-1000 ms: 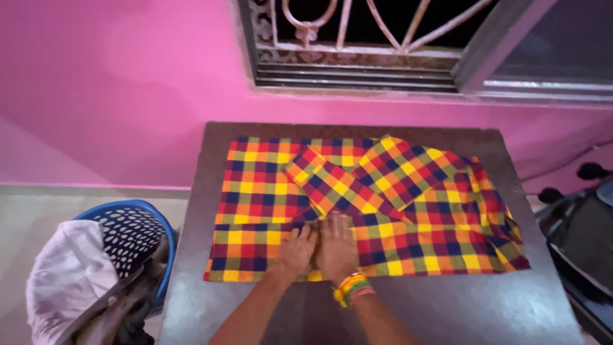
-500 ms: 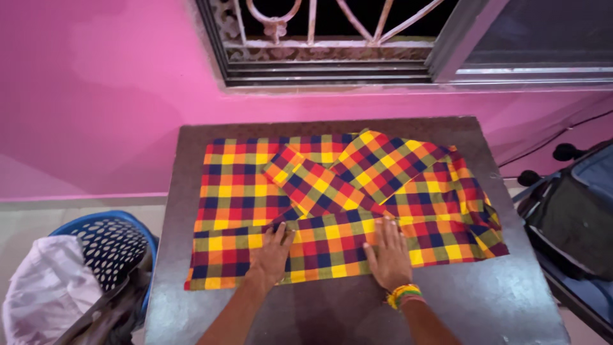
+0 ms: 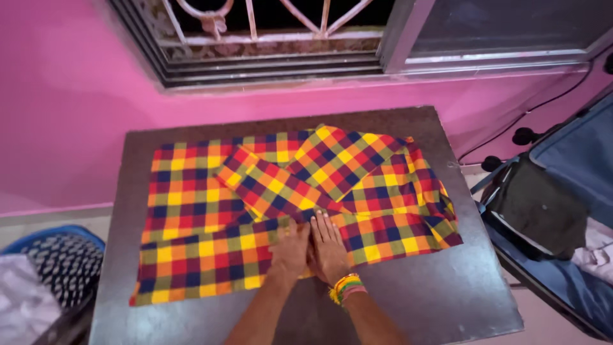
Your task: The person takes a plaid shirt from a laundry basket, spreads it across a table, and folds the sleeves and body into a rectangle before placing it inside a suitcase.
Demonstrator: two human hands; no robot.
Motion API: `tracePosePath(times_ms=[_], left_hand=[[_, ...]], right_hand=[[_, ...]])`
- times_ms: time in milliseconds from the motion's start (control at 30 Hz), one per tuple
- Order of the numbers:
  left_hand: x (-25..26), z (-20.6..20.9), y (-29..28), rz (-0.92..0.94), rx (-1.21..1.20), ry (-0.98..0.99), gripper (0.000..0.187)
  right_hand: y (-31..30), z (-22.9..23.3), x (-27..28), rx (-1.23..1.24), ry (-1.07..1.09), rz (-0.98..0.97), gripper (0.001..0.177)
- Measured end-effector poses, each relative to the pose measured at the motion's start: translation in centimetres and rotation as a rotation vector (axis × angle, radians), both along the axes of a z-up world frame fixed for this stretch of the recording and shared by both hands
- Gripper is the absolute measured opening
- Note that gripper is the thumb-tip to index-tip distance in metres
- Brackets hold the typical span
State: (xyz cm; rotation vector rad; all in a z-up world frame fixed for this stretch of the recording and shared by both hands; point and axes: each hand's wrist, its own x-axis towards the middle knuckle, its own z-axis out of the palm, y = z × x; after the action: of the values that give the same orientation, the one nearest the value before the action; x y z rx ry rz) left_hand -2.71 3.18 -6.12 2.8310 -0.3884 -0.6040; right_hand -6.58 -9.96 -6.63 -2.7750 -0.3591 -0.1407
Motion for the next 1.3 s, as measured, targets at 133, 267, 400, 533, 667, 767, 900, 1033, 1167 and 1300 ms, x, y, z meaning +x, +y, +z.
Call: tracePosePath(times_ms=[133,267,400,533,667,767,900,1033,1167,1300], left_hand=[[0.2,4.7,-1.0,-0.010,0.235,0.206,0.088],[0.7,5.4,-3.0,-0.050,0.329,0.190,0.088],[0.7,5.1,-3.9,-0.061,0.395,0.159,0.086],[0.3,5.9,-4.3,-0.034,0.396,0.183,0.088],[-0.2,6.2,-5.2,-0.081,0.454,0.124,0.095],[-1.0,5.7,-7.7,-0.048,0.486,0.117,0.085],[-1.4,3.5,-11.3,-0.036,0.195,0.112,0.080],[-2.6,2.9,-8.0,-0.083,0.237,-0.049,0.083],[-2.7,4.5,-0.8,-0.013,0.335,0.040,0.090],[-2.3,4.3,6.7,0.087,0.460,0.008,0.094]], right_hand=[[-5.8,3.1,-1.2,-0.072,0.046,0.024,0.067],[-13.0,3.2,-2.1,-0.047,-0.047,-0.164,0.074],[-21.1,2.7,-3.7,-0.088,-0.125,-0.220,0.072],[-22.2,2.6,-2.9,-0.090,-0.168,-0.186,0.068],[-14.8,2.9,-2.4,0.088,-0.174,-0.377,0.063],[-9.8,4.7,-1.4,0.095,-0.084,-0.096,0.071],[-8.6,5.9,-0.6,-0.138,0.452,-0.118,0.092],[-9.7,5.3,-0.2,-0.175,0.458,-0.124,0.082],[-9.4,4.8,0.4,-0.228,0.520,-0.114,0.083],[-8.4,5.3,0.9,-0.278,0.606,-0.174,0.084]])
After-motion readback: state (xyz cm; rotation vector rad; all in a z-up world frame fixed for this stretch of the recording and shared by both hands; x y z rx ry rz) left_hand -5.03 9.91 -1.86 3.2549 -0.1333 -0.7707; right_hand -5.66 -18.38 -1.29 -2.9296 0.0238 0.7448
